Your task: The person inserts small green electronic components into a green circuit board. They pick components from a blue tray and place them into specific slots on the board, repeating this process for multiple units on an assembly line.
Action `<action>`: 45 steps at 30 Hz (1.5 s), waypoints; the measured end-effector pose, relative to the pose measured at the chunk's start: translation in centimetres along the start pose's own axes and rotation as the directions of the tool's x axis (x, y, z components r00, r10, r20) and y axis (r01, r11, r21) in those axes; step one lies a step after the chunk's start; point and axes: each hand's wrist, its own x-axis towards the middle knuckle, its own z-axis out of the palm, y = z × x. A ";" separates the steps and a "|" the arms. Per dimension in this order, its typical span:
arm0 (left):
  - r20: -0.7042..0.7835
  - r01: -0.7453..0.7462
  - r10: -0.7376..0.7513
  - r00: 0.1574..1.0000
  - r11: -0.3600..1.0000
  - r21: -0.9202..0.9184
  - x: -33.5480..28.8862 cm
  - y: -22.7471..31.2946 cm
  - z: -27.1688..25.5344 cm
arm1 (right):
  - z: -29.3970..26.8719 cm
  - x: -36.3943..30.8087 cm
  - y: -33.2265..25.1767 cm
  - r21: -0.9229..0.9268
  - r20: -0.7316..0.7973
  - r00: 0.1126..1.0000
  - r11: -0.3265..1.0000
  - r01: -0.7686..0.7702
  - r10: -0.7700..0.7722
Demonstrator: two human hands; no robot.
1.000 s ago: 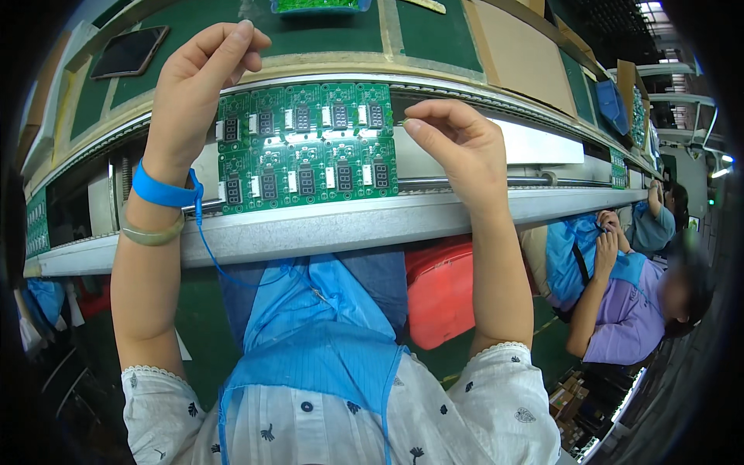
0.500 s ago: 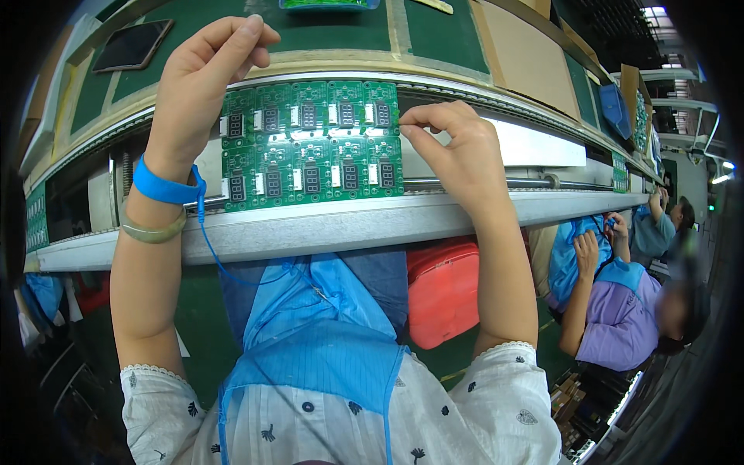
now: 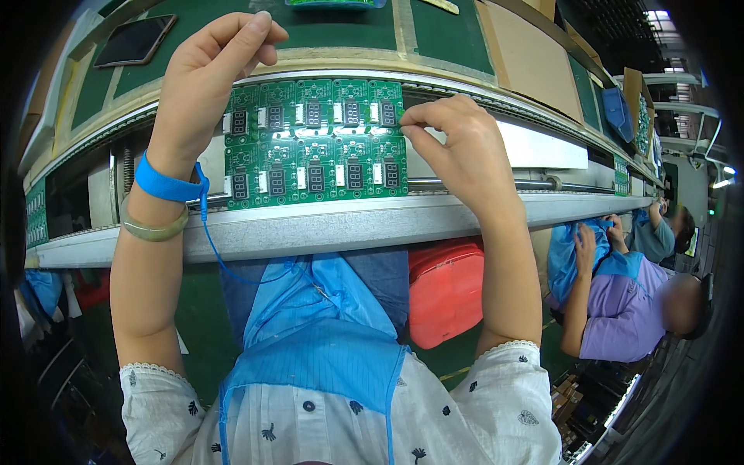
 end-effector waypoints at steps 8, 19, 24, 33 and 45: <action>-0.005 0.023 -0.023 1.000 1.000 0.009 -0.3 0.1 0.1 | -0.9 1.0 -0.3 0.176 -0.015 0.975 0.961 -0.214 0.220; -0.047 0.106 -0.104 0.993 0.994 0.032 0.4 0.8 0.2 | 0.6 13.1 1.1 -0.040 -0.265 0.957 0.993 0.114 -0.121; -0.061 0.116 -0.114 0.992 0.993 0.024 0.3 1.1 0.2 | 2.3 16.1 -0.4 -0.299 -0.169 0.970 0.947 0.117 -0.173; -0.052 0.104 -0.105 0.993 0.994 -0.018 0.0 0.9 0.1 | 3.1 18.6 -1.1 -0.263 -0.218 0.962 0.959 0.107 -0.167; 0.002 0.381 -0.414 0.910 0.836 -0.396 0.1 -0.1 -0.4 | 4.5 14.3 -5.2 0.481 -0.451 0.886 0.809 0.339 -0.103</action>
